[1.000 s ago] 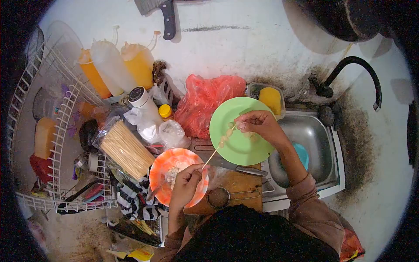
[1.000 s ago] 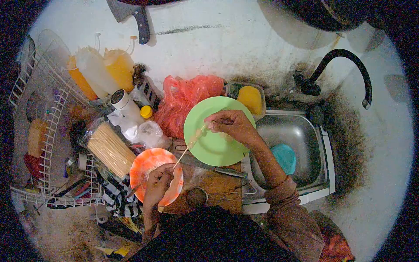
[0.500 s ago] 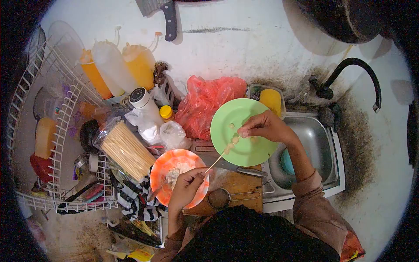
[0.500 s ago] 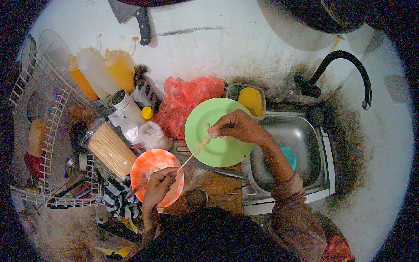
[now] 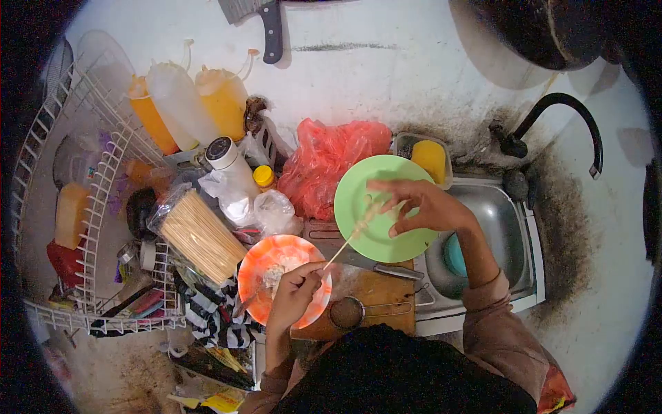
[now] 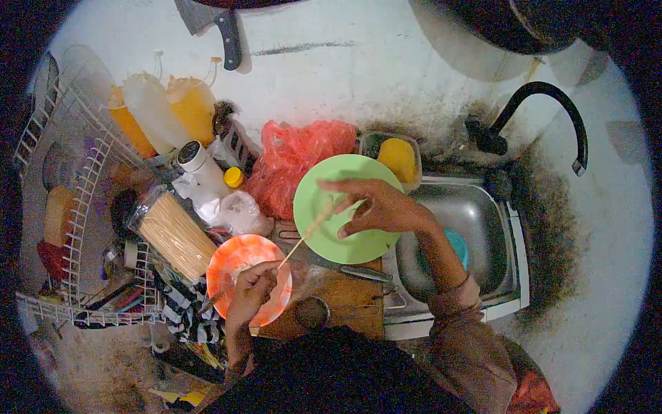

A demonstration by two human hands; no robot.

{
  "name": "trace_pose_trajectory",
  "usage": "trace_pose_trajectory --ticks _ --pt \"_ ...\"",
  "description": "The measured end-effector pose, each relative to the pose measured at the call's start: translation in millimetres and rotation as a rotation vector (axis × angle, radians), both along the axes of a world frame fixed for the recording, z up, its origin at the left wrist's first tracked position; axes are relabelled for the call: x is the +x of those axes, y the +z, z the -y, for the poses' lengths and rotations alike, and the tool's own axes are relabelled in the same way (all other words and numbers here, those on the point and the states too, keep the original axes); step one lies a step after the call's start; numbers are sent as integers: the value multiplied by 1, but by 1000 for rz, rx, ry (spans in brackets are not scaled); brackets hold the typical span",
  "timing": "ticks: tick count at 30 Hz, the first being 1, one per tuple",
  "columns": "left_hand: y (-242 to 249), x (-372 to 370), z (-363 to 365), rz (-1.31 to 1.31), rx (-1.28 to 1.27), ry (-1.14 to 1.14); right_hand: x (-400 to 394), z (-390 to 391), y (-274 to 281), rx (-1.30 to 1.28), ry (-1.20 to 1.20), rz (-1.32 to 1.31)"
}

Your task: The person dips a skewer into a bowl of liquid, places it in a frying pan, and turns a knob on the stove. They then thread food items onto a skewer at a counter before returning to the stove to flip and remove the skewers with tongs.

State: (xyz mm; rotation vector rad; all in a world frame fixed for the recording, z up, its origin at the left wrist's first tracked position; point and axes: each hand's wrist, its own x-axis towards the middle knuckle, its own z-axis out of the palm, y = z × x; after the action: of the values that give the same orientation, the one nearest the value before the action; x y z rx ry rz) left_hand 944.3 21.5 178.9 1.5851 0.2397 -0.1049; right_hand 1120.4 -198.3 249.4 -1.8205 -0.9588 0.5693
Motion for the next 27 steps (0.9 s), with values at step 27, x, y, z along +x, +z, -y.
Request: trace_pose_trajectory --ticks 27 --pt "-9 5 10 59 -152 -13 -30 -28 -73 621 -291 -793"
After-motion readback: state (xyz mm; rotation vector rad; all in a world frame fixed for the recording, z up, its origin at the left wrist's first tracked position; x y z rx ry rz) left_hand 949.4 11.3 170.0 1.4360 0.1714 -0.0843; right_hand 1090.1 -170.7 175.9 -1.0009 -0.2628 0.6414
